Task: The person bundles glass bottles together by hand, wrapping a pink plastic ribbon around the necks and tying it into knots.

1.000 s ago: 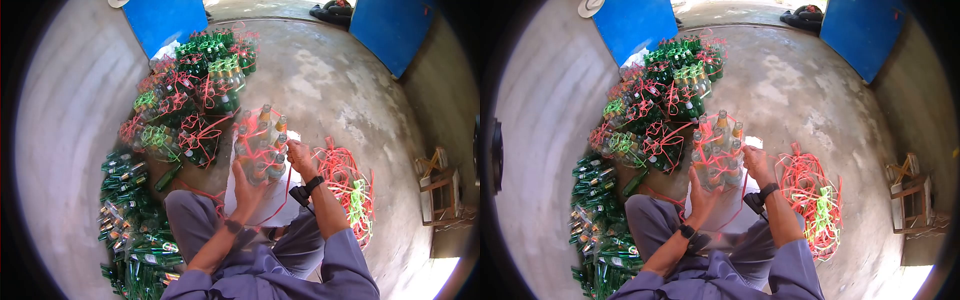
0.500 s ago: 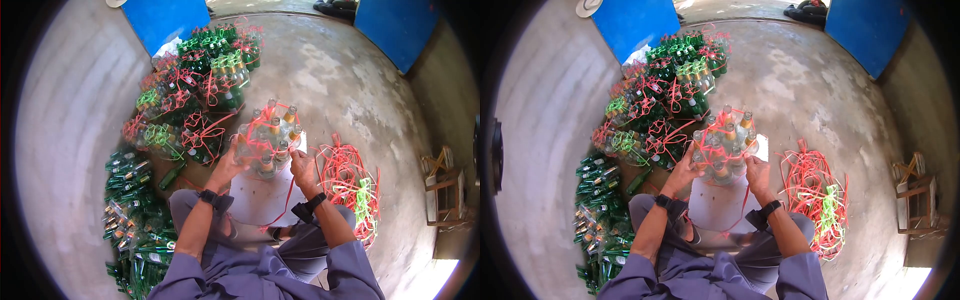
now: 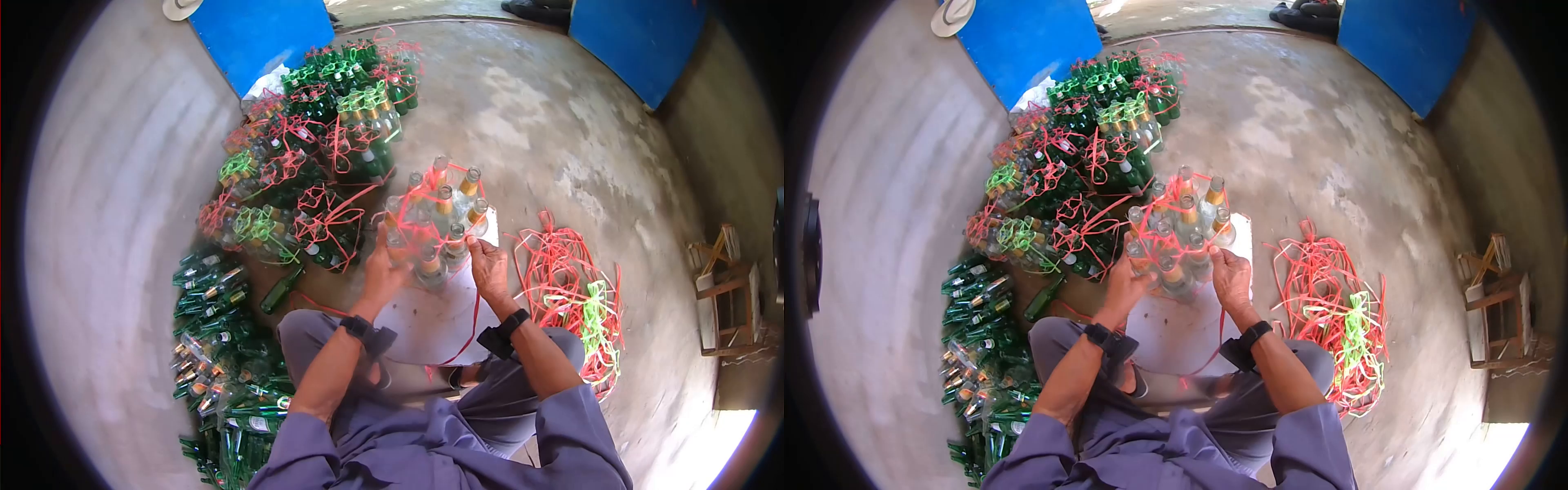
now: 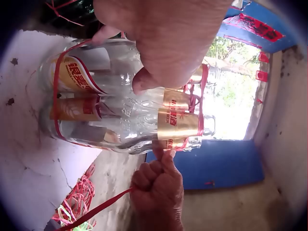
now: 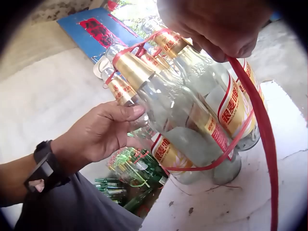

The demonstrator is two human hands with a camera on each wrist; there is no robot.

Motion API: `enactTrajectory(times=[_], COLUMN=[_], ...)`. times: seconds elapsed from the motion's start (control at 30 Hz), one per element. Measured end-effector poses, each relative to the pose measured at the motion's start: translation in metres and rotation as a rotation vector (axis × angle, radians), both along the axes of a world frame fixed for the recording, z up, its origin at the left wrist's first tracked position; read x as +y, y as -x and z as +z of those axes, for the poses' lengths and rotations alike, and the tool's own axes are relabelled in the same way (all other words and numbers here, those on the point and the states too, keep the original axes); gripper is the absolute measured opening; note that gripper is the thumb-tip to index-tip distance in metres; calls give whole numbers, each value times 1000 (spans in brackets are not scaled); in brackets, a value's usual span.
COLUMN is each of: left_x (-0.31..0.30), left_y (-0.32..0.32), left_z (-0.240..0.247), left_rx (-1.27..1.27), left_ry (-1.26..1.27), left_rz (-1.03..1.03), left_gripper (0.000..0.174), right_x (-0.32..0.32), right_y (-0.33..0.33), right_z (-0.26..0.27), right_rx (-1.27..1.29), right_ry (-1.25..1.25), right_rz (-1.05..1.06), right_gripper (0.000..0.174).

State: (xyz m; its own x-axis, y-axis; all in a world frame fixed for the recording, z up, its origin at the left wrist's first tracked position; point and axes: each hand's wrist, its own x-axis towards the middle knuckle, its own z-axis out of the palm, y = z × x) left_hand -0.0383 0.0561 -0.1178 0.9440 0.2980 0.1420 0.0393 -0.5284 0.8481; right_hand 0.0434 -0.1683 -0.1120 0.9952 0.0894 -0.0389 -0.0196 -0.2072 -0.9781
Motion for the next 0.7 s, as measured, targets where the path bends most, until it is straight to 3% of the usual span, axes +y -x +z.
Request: enactTrajectory(times=[0.07,0.23,0.33,0.4,0.43,0.5,0.53,0.67,0.7], left_x=[28,48,42,40,39,39,34,7,-2], left_y=[-16,-38,-29,-19,-13,0,7,22,20], left_z=[-12,10,14,14,13,16,27,74,87], left_rx=[97,14,142,56,58,-55,-106,-232,-318], left_ry=[235,154,64,284,283,271,266,184,35], left_rz=[-108,-228,-154,-92,-93,245,273,238,140], left_gripper=[108,100,84,51,51,38,32,28,29], right_x=[0,7,8,6,5,2,2,4,5], right_y=[1,4,7,5,3,-1,-3,-6,-7], right_z=[-9,-8,-5,-9,-12,-15,-14,-9,-8], right_rx=[23,-116,-227,-316,-412,-464,-518,-428,-361], right_ry=[-15,81,97,175,254,290,327,351,342], right_rz=[26,48,12,11,20,29,37,28,8], right_gripper=[40,36,31,29,27,25,23,24,26])
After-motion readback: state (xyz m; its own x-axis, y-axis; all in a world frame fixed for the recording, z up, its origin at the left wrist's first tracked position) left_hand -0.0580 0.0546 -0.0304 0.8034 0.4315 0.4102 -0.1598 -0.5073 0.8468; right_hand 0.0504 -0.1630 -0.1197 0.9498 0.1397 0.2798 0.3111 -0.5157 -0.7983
